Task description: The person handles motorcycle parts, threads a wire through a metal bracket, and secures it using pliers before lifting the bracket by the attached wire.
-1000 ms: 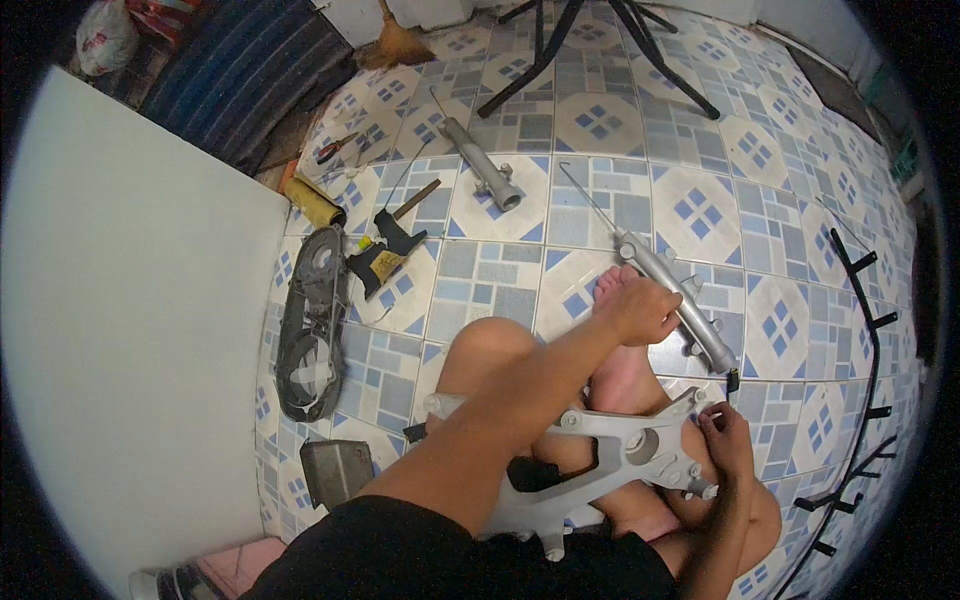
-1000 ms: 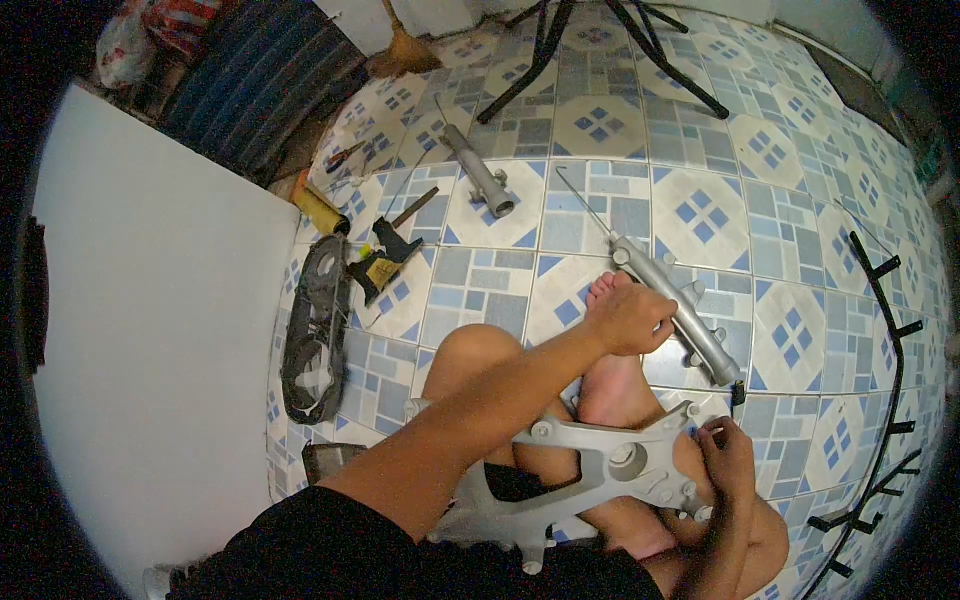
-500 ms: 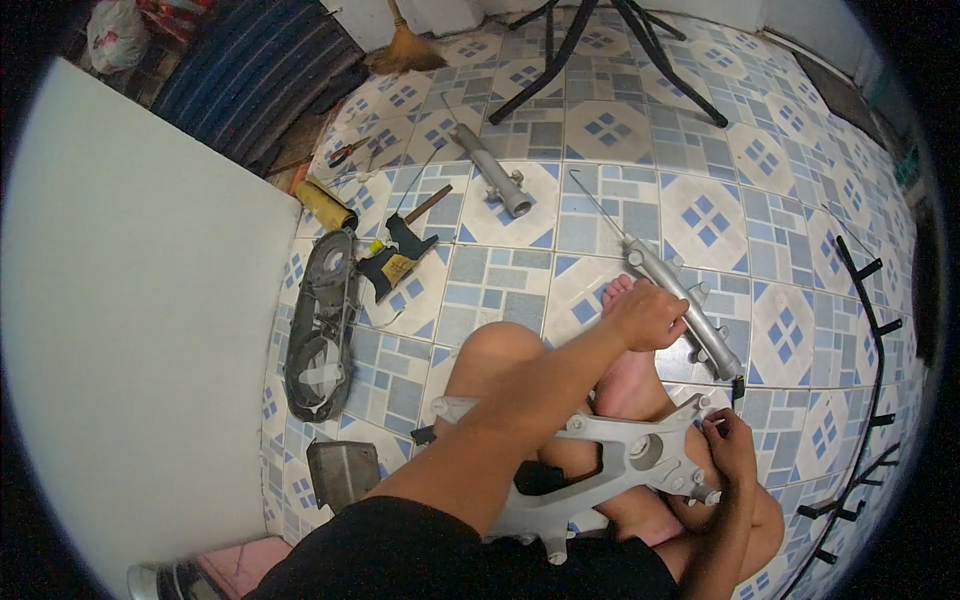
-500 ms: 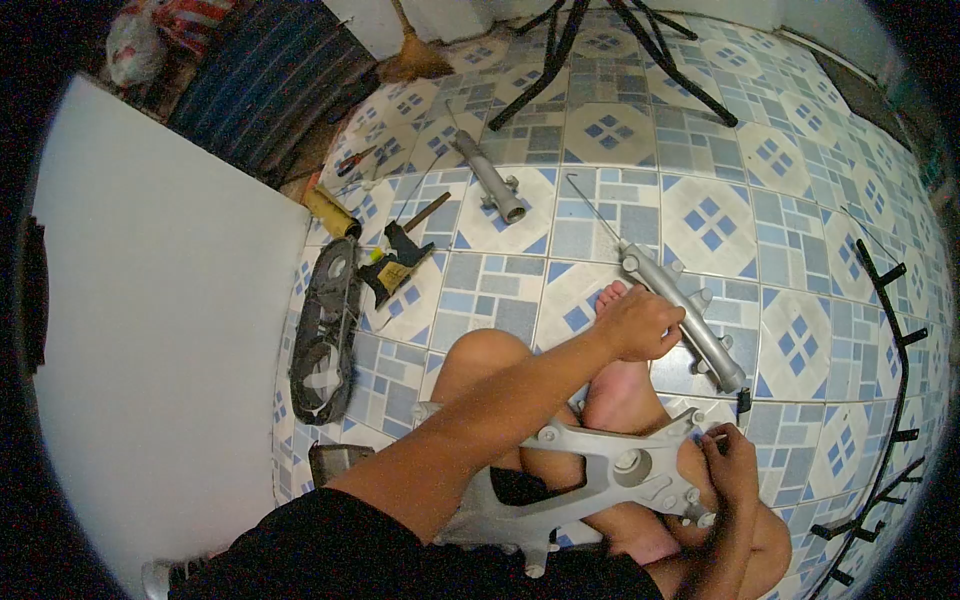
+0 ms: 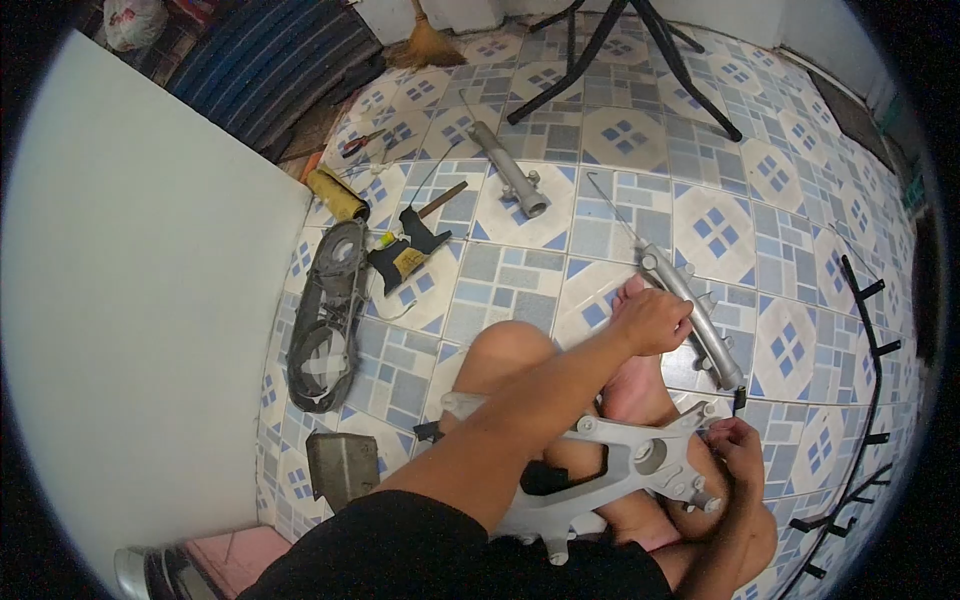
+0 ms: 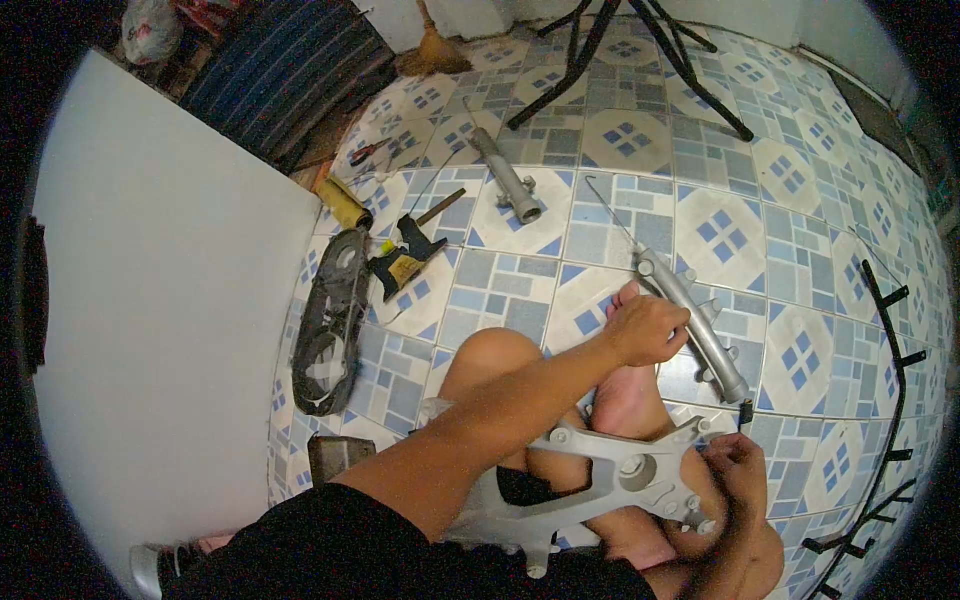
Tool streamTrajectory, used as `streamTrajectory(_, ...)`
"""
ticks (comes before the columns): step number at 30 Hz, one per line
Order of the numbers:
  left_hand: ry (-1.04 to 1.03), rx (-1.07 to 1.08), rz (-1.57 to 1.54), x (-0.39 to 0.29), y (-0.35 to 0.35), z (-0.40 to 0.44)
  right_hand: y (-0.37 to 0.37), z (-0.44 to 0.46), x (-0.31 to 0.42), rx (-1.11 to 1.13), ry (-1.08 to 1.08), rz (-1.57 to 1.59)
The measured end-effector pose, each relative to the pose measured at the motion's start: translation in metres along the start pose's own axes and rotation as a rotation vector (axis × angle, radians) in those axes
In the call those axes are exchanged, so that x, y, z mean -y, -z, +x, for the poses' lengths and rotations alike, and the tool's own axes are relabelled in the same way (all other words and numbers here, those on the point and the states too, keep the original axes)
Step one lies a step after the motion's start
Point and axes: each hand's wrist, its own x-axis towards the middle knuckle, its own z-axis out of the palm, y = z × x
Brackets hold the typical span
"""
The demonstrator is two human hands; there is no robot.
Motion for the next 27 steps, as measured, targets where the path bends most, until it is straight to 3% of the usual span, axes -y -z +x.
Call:
streamTrajectory(3, 0.018, -0.011, 0.014, -0.001, 0.0, 0.001, 0.002, 0.003, -0.005, 0.002, -0.046, 0.211)
streamTrajectory(23, -0.001, 0.017, -0.013, 0.001, -0.001, 0.003, 0.004, 0.011, -0.023, 0.068, 0.033, 0.148)
streamTrajectory(27, 0.005, 0.013, -0.027, 0.001, -0.002, 0.003, -0.002, 0.011, -0.026, -0.045, 0.101, -0.095)
